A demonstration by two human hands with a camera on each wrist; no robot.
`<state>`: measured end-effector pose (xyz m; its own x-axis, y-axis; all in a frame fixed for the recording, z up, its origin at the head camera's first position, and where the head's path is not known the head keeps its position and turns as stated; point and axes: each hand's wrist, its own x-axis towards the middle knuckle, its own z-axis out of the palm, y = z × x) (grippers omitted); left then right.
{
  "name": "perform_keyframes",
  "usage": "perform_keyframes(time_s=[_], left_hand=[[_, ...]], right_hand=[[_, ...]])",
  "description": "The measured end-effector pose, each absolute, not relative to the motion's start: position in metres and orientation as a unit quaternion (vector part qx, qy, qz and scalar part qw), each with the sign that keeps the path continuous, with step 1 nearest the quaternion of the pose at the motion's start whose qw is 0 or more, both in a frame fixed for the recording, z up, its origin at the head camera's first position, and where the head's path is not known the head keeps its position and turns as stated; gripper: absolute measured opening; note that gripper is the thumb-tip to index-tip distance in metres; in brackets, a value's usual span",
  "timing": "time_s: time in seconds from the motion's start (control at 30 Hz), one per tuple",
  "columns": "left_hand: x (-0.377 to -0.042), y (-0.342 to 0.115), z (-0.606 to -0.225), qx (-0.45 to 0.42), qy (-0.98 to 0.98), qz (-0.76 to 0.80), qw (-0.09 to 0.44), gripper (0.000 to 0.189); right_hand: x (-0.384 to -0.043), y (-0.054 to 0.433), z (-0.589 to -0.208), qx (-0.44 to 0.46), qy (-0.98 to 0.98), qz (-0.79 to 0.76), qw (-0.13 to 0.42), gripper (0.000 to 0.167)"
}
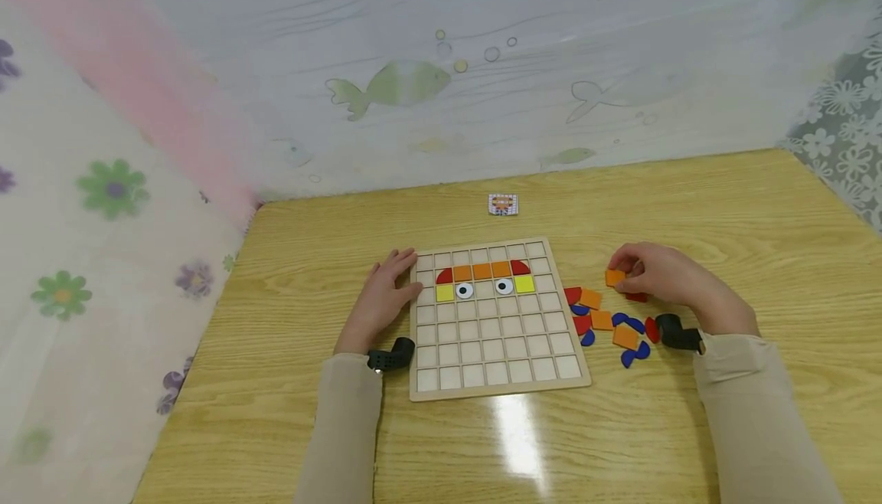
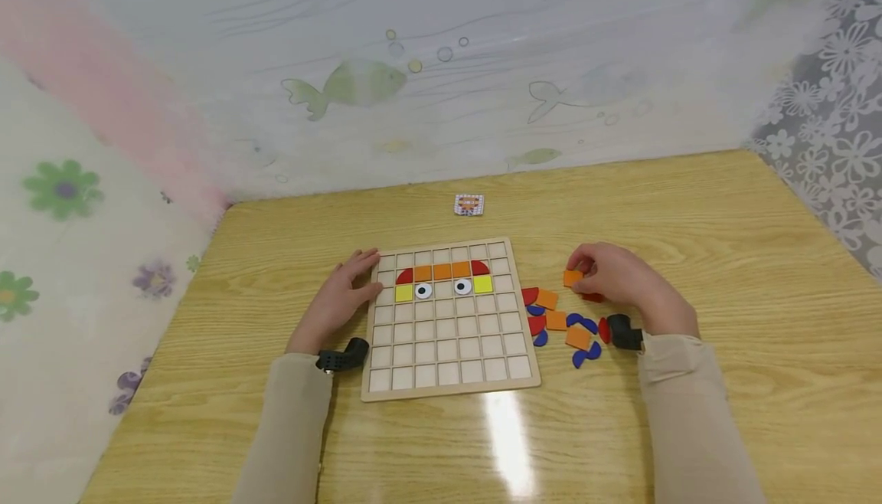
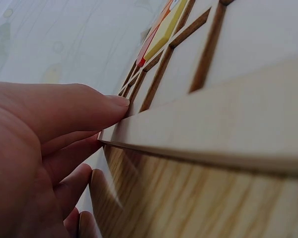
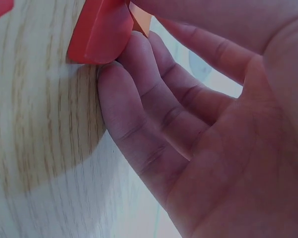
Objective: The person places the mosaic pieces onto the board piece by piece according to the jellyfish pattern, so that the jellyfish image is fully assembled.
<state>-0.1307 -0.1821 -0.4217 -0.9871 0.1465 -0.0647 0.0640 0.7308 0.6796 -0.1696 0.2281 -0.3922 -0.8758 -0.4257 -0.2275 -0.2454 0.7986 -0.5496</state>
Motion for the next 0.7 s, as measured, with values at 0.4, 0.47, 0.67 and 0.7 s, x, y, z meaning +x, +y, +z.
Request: perform_keyframes(time_s=[0.4,0.47,0.67,0.7], left_hand=[[-0.1309,-0.1815,-0.4220,0.055,0.929,0.362,0.052,0.054],[-0.1309,-0.1817,-0.4220,0.054,0.928,0.364,0.051,0.054],[-0.1313,-0.1820,-0.4231,0.057,0.929,0.363,0.050,0.054],[-0.1314,-0.1820,-0.4234,0.058,0.928,0.363,0.051,0.054]], right_hand=[[-0.1675,0.2305,-0.3899,-0.194,0.928,-0.262,0.181,0.036],[-0.1656,0.2317,-0.3883,-0.194,0.927,-0.259,0.187,0.042],[-0.1606,0.2350,-0.3857,-0.169,0.928,-0.249,0.218,0.048],[-0.1604,0.2353,-0.3856,-0.163,0.929,-0.247,0.220,0.046]])
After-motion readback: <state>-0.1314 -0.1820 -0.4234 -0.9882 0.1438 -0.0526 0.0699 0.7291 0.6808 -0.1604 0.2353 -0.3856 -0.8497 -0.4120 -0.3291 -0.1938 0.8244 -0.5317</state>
